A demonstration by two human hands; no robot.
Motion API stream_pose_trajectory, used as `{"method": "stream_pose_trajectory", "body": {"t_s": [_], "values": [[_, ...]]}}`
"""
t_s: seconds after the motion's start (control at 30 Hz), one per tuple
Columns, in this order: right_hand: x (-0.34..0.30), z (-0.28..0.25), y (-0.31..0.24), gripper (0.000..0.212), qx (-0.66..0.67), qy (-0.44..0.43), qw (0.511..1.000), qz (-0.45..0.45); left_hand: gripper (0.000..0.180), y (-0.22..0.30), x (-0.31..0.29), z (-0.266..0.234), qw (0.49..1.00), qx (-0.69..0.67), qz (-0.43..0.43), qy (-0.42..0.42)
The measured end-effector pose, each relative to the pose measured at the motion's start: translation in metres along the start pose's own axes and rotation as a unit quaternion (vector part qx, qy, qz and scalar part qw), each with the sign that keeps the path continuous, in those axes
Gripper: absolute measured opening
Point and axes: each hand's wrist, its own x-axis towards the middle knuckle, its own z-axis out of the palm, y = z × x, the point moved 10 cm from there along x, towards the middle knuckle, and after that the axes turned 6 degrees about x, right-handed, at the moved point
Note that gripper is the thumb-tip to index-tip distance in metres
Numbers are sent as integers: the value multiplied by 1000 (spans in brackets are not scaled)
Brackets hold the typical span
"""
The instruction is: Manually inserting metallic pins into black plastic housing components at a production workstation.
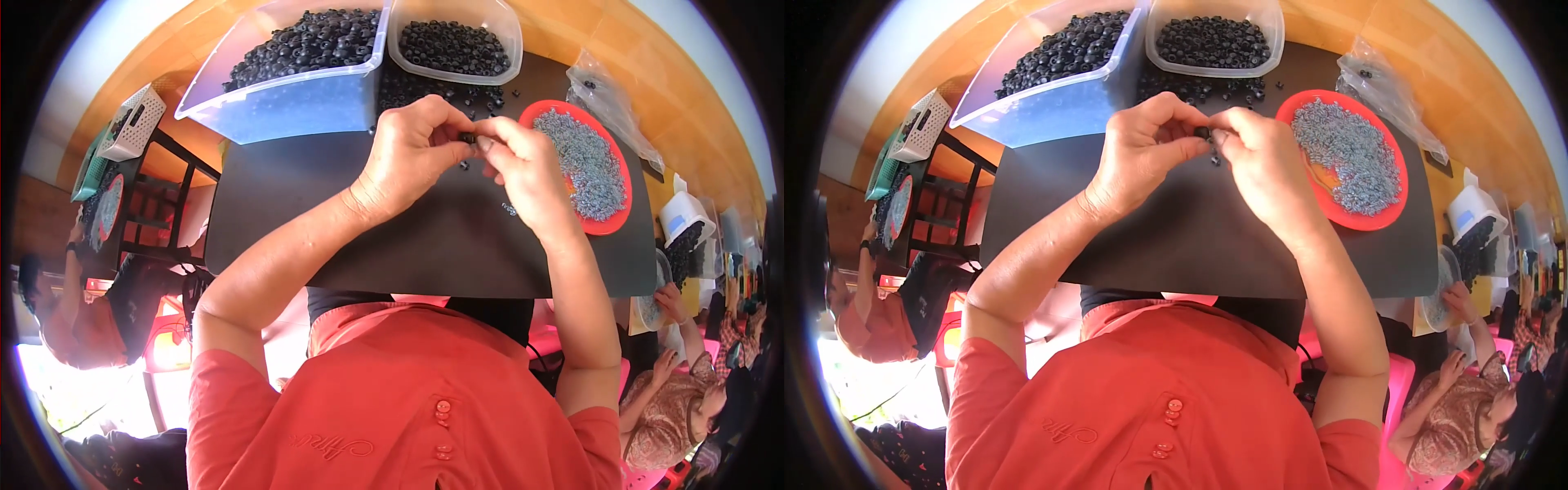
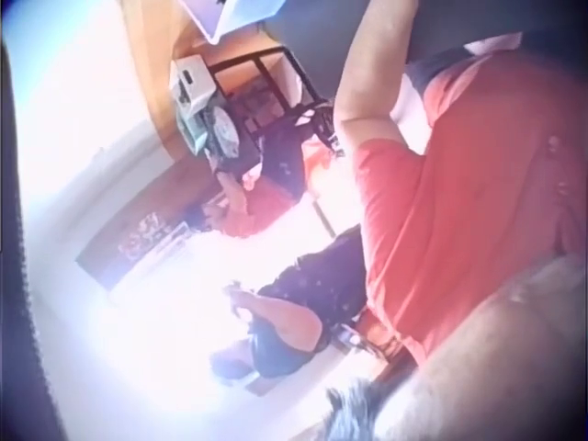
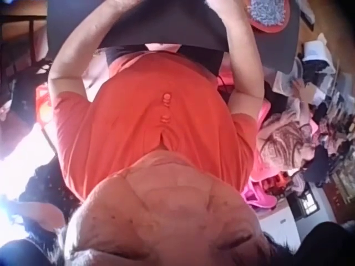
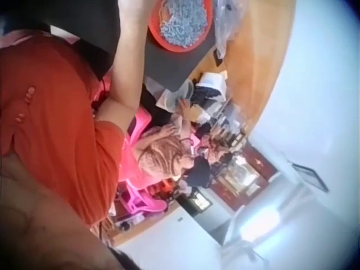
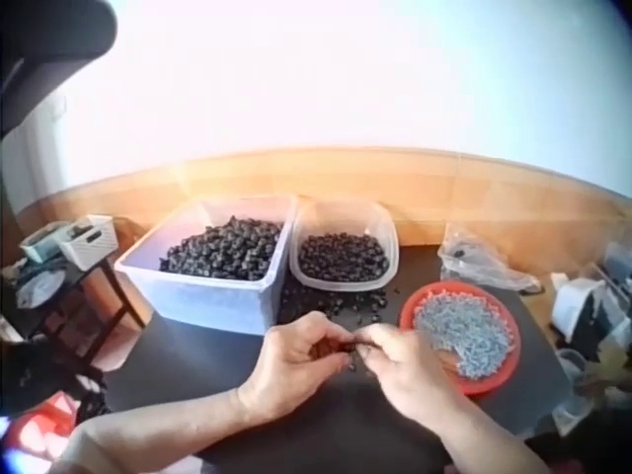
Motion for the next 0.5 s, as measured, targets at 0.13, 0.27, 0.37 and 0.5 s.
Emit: {"method": "stream_pose_trajectory", "body": {"t_s": [0.13,0.27,0.37,0.5], "values": [[-6,16,-21,12,-102,16,989,-103,17,-1,-11,-8,1000,1,-2,13],[-15,28,-26,7,-152,57,973,-162,16,-15,-20,-12,999,-25,-27,20],[-13,32,-17,8,-121,46,984,-120,15,-24,-23,-16,996,-53,-73,24],[-14,35,-12,8,-122,57,982,-130,14,-31,-25,-14,993,-95,-59,25]]}}
